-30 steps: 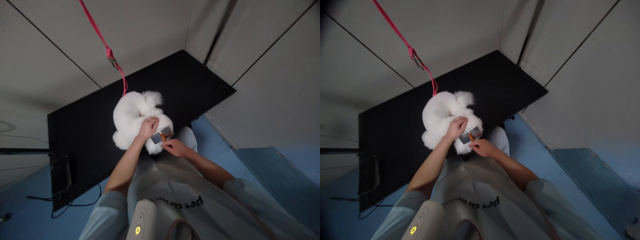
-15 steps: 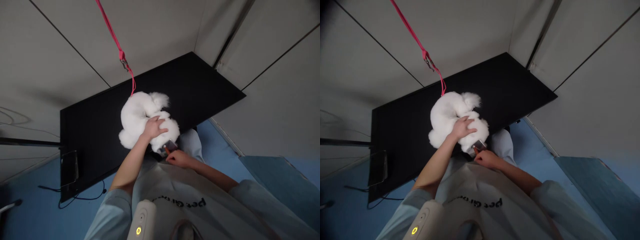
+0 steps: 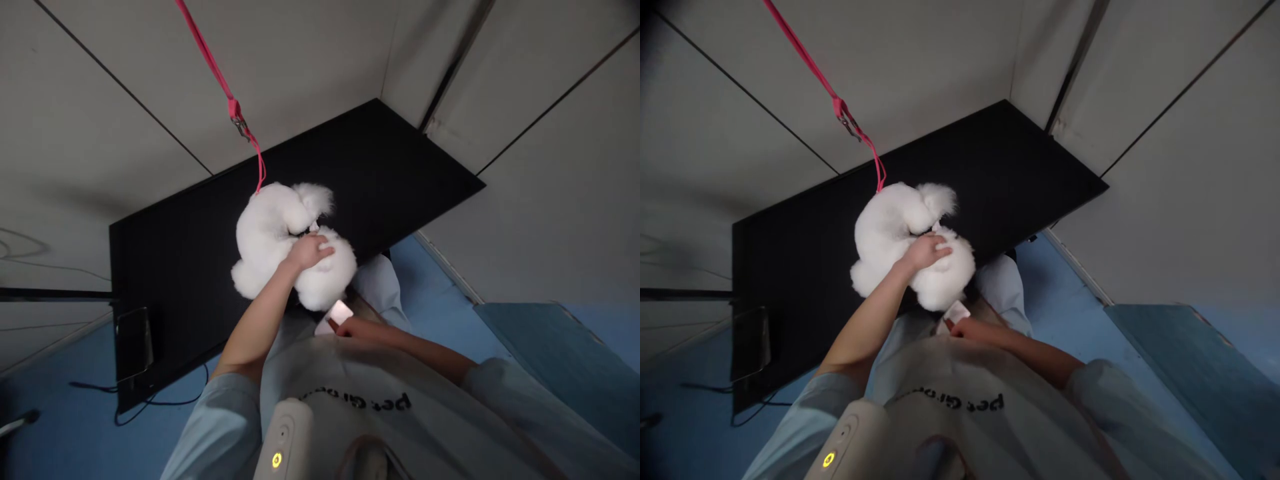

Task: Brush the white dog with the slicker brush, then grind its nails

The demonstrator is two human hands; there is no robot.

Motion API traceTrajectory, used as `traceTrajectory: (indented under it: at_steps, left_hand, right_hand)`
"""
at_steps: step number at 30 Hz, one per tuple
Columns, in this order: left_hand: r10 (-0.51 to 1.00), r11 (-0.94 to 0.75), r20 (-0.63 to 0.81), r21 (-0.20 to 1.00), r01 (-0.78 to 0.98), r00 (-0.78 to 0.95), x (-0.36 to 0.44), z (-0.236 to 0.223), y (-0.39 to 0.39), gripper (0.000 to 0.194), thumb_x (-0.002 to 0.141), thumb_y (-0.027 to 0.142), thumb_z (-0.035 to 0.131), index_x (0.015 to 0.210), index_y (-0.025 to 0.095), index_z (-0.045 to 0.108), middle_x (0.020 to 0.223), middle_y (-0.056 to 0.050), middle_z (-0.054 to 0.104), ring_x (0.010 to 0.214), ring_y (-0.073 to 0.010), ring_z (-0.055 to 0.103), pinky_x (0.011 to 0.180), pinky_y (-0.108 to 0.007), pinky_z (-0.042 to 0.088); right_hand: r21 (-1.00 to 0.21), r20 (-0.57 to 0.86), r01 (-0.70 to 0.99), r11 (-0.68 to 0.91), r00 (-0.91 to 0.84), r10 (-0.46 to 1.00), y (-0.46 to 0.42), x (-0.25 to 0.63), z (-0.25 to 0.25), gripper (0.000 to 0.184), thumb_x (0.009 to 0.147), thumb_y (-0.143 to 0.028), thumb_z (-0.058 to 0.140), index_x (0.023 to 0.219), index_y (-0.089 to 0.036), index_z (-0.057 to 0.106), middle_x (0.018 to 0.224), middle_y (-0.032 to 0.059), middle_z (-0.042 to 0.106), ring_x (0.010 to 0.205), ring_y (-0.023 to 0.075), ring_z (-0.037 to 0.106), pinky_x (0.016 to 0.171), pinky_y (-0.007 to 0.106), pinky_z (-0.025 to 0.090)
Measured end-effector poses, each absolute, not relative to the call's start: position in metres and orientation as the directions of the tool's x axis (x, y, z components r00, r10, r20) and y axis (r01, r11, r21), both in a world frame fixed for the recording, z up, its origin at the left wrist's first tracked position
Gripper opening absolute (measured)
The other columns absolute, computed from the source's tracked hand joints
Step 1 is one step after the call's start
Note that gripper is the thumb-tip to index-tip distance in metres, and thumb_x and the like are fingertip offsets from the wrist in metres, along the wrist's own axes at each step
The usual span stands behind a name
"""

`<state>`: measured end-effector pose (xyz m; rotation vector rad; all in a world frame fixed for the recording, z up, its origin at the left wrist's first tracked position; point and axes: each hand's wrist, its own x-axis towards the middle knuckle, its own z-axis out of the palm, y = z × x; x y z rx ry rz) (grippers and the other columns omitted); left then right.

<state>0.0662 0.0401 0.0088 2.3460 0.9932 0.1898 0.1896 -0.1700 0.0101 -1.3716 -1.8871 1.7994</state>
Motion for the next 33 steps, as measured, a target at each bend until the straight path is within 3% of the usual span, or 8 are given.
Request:
traceTrajectory:
  at_steps: [2, 6, 9, 12, 18, 24, 29, 33]
  left_hand:
    - [0.683, -0.531, -0.12, 0.596, 0.602, 0.721, 0.068, 0.01, 0.041, 0.038, 0.081, 0.05, 0.057, 0.087, 0.015, 0.069, 0.085, -0.007, 0.064, 0.078, -0.0199, 0.06, 0.074, -0.03, 0.045]
    - [0.676, -0.495, -0.158, 0.626, 0.602, 0.719, 0.07, 0.011, 0.039, 0.038, 0.078, 0.052, 0.06, 0.083, 0.016, 0.068, 0.076, -0.004, 0.064, 0.07, -0.0182, 0.057, 0.067, -0.028, 0.042]
    - [0.69, -0.526, -0.128, 0.587, 0.615, 0.712, 0.068, 0.012, 0.036, 0.036, 0.076, 0.05, 0.064, 0.082, 0.015, 0.068, 0.08, -0.006, 0.065, 0.073, -0.0191, 0.057, 0.068, -0.028, 0.04]
    - [0.682, -0.528, -0.113, 0.607, 0.594, 0.722, 0.068, 0.014, 0.034, 0.034, 0.077, 0.049, 0.061, 0.076, 0.015, 0.065, 0.073, -0.004, 0.062, 0.07, -0.0172, 0.054, 0.064, -0.027, 0.038]
    - [0.665, -0.445, -0.128, 0.723, 0.528, 0.736, 0.067, 0.021, 0.033, 0.05, 0.087, 0.054, 0.042, 0.054, 0.016, 0.048, 0.052, 0.002, 0.039, 0.054, -0.0109, 0.037, 0.054, -0.025, 0.027]
    - [0.67, -0.447, -0.125, 0.72, 0.531, 0.732, 0.063, 0.021, 0.031, 0.04, 0.082, 0.048, 0.052, 0.059, 0.015, 0.054, 0.057, 0.001, 0.048, 0.056, -0.0108, 0.041, 0.056, -0.025, 0.029]
    - [0.671, -0.444, -0.132, 0.716, 0.538, 0.729, 0.062, 0.016, 0.035, 0.045, 0.084, 0.05, 0.05, 0.055, 0.016, 0.049, 0.052, 0.003, 0.041, 0.053, -0.0103, 0.037, 0.054, -0.026, 0.026]
    - [0.664, -0.491, -0.128, 0.668, 0.559, 0.737, 0.061, 0.017, 0.036, 0.039, 0.081, 0.045, 0.056, 0.056, 0.016, 0.051, 0.056, 0.001, 0.047, 0.055, -0.0114, 0.041, 0.056, -0.026, 0.028]
  right_hand:
    - [-0.874, -0.421, 0.457, -0.165, -0.542, 0.728, -0.168, 0.188, 0.015, 0.023, 0.085, -0.027, 0.057, 0.086, -0.014, 0.076, 0.068, 0.003, 0.069, 0.062, 0.0134, 0.059, 0.057, 0.022, 0.041]
    - [-0.852, -0.368, 0.489, -0.187, -0.305, 0.879, -0.151, 0.184, 0.01, 0.033, 0.089, -0.022, 0.047, 0.113, -0.015, 0.069, 0.073, 0.0033, 0.07, 0.067, 0.0133, 0.061, 0.066, 0.023, 0.045]
    - [-0.857, -0.386, 0.492, -0.155, -0.414, 0.824, -0.157, 0.182, -0.001, 0.027, 0.086, -0.021, 0.051, 0.098, -0.015, 0.074, 0.081, 0.0047, 0.073, 0.077, 0.016, 0.064, 0.071, 0.025, 0.046]
    - [-0.867, -0.424, 0.47, -0.164, -0.526, 0.738, -0.171, 0.183, -0.004, 0.024, 0.085, -0.025, 0.055, 0.087, -0.015, 0.076, 0.079, 0.0044, 0.073, 0.074, 0.0173, 0.065, 0.066, 0.025, 0.046]
    - [-0.834, -0.344, 0.527, -0.161, -0.27, 0.899, -0.156, 0.183, 0.013, 0.03, 0.089, -0.022, 0.047, 0.108, -0.016, 0.071, 0.087, 0.0056, 0.074, 0.081, 0.0169, 0.066, 0.077, 0.027, 0.047]
    - [-0.851, -0.439, 0.515, -0.101, -0.593, 0.675, -0.162, 0.181, 0.031, 0.02, 0.083, -0.022, 0.058, 0.087, -0.016, 0.076, 0.082, 0.0041, 0.074, 0.075, 0.0173, 0.065, 0.069, 0.025, 0.046]
    - [-0.81, -0.357, 0.573, -0.125, -0.312, 0.88, -0.148, 0.184, 0.028, 0.029, 0.088, -0.02, 0.048, 0.103, -0.017, 0.072, 0.087, 0.0038, 0.074, 0.078, 0.0154, 0.064, 0.076, 0.026, 0.046]
    - [-0.815, -0.446, 0.566, -0.121, -0.48, 0.756, -0.161, 0.182, 0.029, 0.02, 0.083, -0.02, 0.056, 0.085, -0.018, 0.076, 0.085, 0.0028, 0.074, 0.077, 0.0166, 0.065, 0.072, 0.025, 0.046]
